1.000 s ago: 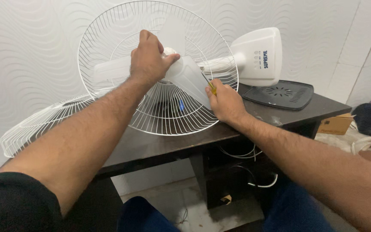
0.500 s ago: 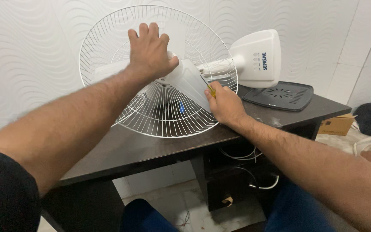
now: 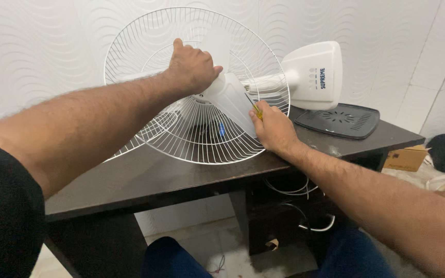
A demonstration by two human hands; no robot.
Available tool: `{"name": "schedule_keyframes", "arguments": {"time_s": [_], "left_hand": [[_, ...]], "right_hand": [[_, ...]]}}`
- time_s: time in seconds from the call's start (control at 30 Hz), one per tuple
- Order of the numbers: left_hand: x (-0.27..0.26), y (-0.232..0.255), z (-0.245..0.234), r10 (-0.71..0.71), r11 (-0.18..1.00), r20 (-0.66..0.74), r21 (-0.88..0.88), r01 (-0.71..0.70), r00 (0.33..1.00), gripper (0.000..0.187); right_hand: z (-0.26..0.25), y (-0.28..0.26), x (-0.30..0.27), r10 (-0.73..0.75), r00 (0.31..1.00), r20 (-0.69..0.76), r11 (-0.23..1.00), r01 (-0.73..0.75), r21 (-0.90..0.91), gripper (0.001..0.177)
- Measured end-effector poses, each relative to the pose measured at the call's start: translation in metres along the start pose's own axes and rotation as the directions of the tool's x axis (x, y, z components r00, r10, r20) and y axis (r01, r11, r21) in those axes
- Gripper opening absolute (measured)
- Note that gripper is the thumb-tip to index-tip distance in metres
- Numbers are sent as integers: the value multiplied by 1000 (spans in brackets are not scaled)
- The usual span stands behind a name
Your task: The person uses a screwdriver to remove screws from the back cover of an electric fan, then detaches the cover and removes the internal control module. The person then removes the front wire cage and unscrews the nut holding the fan blades.
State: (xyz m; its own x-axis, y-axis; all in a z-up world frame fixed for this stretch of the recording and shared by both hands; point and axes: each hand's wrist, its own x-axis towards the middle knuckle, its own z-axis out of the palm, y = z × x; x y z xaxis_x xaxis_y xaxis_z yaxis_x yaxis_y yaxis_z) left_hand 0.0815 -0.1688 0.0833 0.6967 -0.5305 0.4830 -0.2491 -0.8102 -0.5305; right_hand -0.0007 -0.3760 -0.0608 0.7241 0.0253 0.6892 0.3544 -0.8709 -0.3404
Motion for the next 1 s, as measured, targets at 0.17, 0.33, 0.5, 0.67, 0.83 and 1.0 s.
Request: {"name": "schedule_keyframes", "arguments": {"time_s": [0.17, 0.33, 0.5, 0.67, 0.83, 1.0], "left_hand": [[1, -3, -8, 73, 996, 47, 52, -75, 996, 64], [5, -9, -23, 166, 975, 151, 125, -186, 974, 60], [19, -5, -37, 139, 969, 288, 160, -191, 948, 54], [19, -8, -40, 112, 971, 321, 165, -172, 941, 67], [15, -9, -46, 141, 968, 324, 155, -200, 935, 63], [7, -9, -57, 216, 946, 346, 159, -283, 913, 59]], "right_hand": [[1, 1, 1, 14, 1000, 12, 1000, -14, -4, 31], [0, 0, 1, -6, 1000, -1, 1000, 6, -2, 30], [-3, -3, 1, 45, 998, 43, 999, -45, -3, 30], [-4, -4, 1, 44, 998, 43, 999, -44, -2, 32], [-4, -2, 0, 14, 1000, 12, 1000, -14, -1, 33], [-2, -2, 2, 23, 999, 27, 1000, -22, -8, 33]]}}
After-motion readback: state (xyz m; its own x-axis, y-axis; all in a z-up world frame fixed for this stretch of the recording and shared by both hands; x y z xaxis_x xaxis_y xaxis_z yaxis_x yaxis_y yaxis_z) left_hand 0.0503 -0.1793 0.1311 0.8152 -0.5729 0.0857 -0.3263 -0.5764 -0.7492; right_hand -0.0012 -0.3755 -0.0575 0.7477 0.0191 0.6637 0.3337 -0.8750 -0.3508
